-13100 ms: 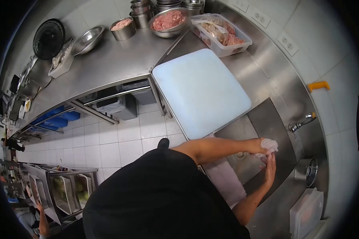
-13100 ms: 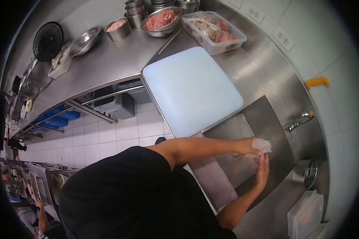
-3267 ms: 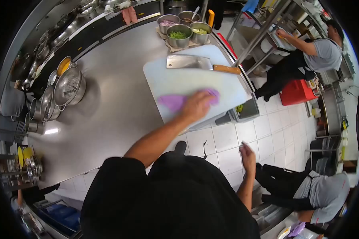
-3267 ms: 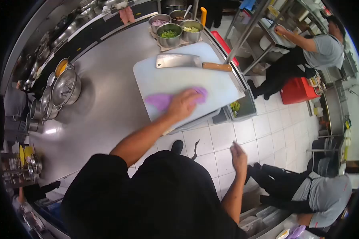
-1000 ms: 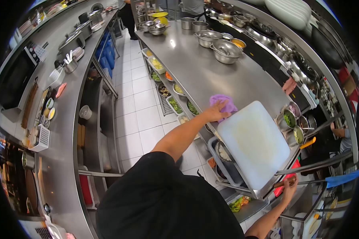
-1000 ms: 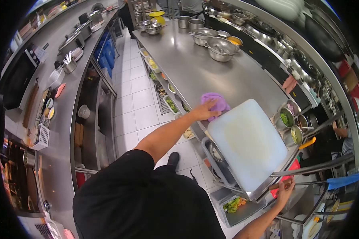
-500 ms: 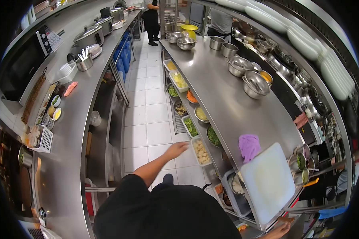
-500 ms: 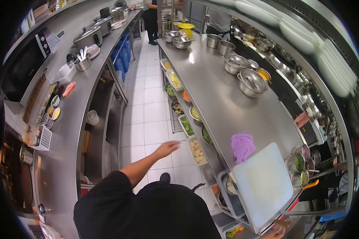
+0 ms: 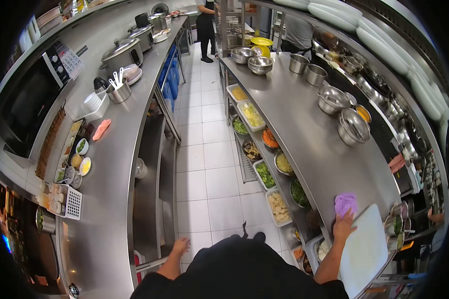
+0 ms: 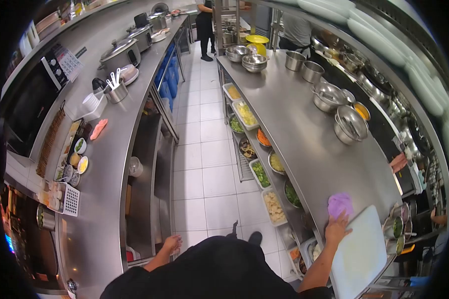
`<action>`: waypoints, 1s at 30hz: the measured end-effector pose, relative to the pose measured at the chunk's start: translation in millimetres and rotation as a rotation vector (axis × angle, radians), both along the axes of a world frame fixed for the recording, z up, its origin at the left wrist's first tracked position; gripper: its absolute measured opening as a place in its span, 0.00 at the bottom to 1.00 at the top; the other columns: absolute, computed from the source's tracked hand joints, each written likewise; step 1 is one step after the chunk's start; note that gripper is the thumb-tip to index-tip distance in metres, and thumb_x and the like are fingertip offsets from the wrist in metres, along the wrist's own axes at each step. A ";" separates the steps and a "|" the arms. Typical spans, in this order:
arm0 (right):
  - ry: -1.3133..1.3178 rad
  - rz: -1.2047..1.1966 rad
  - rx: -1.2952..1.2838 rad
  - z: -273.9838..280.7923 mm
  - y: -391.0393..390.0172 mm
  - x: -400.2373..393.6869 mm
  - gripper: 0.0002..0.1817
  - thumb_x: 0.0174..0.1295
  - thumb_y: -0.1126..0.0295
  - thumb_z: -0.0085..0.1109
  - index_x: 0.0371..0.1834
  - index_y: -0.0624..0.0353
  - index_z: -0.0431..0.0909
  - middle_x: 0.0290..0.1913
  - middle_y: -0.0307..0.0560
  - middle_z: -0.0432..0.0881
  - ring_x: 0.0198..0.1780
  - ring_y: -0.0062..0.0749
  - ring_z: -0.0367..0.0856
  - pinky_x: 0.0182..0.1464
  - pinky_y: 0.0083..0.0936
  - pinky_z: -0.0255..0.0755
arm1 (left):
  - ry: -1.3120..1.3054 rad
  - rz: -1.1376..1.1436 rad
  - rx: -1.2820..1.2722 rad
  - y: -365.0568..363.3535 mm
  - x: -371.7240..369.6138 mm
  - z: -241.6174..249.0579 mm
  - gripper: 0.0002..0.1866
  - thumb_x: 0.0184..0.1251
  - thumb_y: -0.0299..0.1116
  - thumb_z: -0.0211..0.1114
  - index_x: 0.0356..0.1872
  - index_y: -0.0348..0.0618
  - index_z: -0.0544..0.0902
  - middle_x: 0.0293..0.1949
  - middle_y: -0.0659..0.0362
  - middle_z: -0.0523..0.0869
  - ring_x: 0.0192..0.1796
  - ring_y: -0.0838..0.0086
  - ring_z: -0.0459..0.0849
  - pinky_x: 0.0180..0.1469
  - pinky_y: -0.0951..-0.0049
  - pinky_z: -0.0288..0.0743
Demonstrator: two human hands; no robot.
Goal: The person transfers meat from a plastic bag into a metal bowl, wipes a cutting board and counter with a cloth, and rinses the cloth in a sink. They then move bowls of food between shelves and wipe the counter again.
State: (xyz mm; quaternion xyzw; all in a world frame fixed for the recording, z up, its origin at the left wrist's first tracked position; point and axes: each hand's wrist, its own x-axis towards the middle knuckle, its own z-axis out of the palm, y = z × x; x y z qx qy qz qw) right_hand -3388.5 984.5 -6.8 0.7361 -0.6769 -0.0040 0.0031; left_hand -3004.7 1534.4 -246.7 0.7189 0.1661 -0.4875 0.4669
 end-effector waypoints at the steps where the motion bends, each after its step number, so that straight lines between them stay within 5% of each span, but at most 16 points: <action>1: -0.025 -0.044 0.016 2.7 -7.0 10.0 0.39 0.69 0.45 0.44 0.77 0.57 0.52 0.75 0.64 0.54 0.77 0.53 0.51 0.71 0.68 0.41 | 0.027 0.081 -0.091 -3.7 -0.1 -1.1 0.17 0.68 0.43 0.60 0.54 0.51 0.79 0.32 0.63 0.81 0.28 0.77 0.77 0.26 0.73 0.72; 4: 0.113 -0.100 0.074 28.7 -31.8 31.9 0.36 0.69 0.50 0.47 0.76 0.58 0.54 0.75 0.66 0.55 0.77 0.54 0.51 0.74 0.59 0.42 | -0.025 0.063 0.005 -11.2 -17.3 11.4 0.16 0.68 0.43 0.60 0.54 0.49 0.79 0.33 0.63 0.81 0.30 0.76 0.77 0.28 0.71 0.73; 7: -0.317 0.061 -0.155 -52.2 -107.7 -1.0 0.35 0.70 0.54 0.49 0.75 0.61 0.55 0.75 0.67 0.54 0.77 0.56 0.51 0.75 0.50 0.46 | -0.039 -0.172 -0.054 9.7 -6.6 -13.6 0.17 0.68 0.43 0.61 0.54 0.49 0.79 0.35 0.61 0.81 0.32 0.73 0.78 0.29 0.68 0.73; 8: -0.320 0.075 -0.214 -38.4 -102.8 19.9 0.33 0.70 0.59 0.50 0.72 0.68 0.57 0.72 0.68 0.59 0.74 0.58 0.55 0.75 0.42 0.51 | -0.090 -0.274 -0.008 13.4 -4.8 -2.8 0.17 0.68 0.43 0.61 0.54 0.49 0.79 0.35 0.60 0.81 0.32 0.72 0.78 0.29 0.67 0.73; 14: -0.295 -0.104 -0.404 -57.1 -136.3 80.9 0.26 0.69 0.67 0.52 0.68 0.66 0.66 0.66 0.67 0.68 0.70 0.58 0.63 0.72 0.44 0.55 | -0.120 -0.100 0.016 -22.5 49.5 -6.2 0.14 0.68 0.41 0.60 0.49 0.48 0.80 0.33 0.59 0.80 0.28 0.71 0.76 0.27 0.66 0.71; 17: -0.704 -0.018 -0.287 -56.2 -159.0 122.6 0.25 0.68 0.61 0.52 0.61 0.70 0.71 0.62 0.70 0.72 0.65 0.60 0.69 0.69 0.41 0.61 | -0.107 -0.071 0.034 -73.7 103.3 -2.3 0.13 0.67 0.43 0.61 0.45 0.47 0.80 0.29 0.60 0.79 0.28 0.73 0.76 0.26 0.67 0.71; 20: -0.635 0.017 -0.283 -19.5 -203.9 189.8 0.29 0.68 0.56 0.54 0.61 0.72 0.72 0.61 0.68 0.75 0.63 0.59 0.72 0.67 0.40 0.63 | -0.151 -0.185 0.030 -122.0 181.1 -3.1 0.18 0.66 0.46 0.62 0.50 0.47 0.80 0.31 0.63 0.81 0.30 0.75 0.77 0.29 0.70 0.73; 24: -0.763 0.089 -0.310 80.9 -238.9 290.3 0.35 0.67 0.47 0.55 0.62 0.72 0.70 0.62 0.68 0.74 0.65 0.55 0.72 0.67 0.37 0.62 | -0.248 0.166 -0.084 -178.5 250.3 47.9 0.24 0.68 0.46 0.63 0.62 0.48 0.75 0.37 0.62 0.84 0.34 0.77 0.79 0.32 0.75 0.74; 26: -0.711 0.112 -0.432 119.9 -249.9 324.6 0.29 0.68 0.47 0.54 0.57 0.65 0.75 0.50 0.64 0.81 0.51 0.54 0.79 0.57 0.36 0.70 | -0.226 0.201 -0.144 -188.4 264.5 55.3 0.24 0.68 0.45 0.63 0.62 0.49 0.75 0.37 0.61 0.85 0.34 0.77 0.79 0.33 0.74 0.75; 30: -1.207 0.403 -0.542 180.8 -240.1 385.7 0.29 0.72 0.50 0.50 0.67 0.60 0.69 0.65 0.57 0.73 0.66 0.41 0.72 0.67 0.29 0.62 | -0.058 0.163 -0.236 -170.8 296.8 15.2 0.21 0.68 0.45 0.64 0.59 0.51 0.77 0.35 0.60 0.85 0.32 0.76 0.80 0.31 0.73 0.76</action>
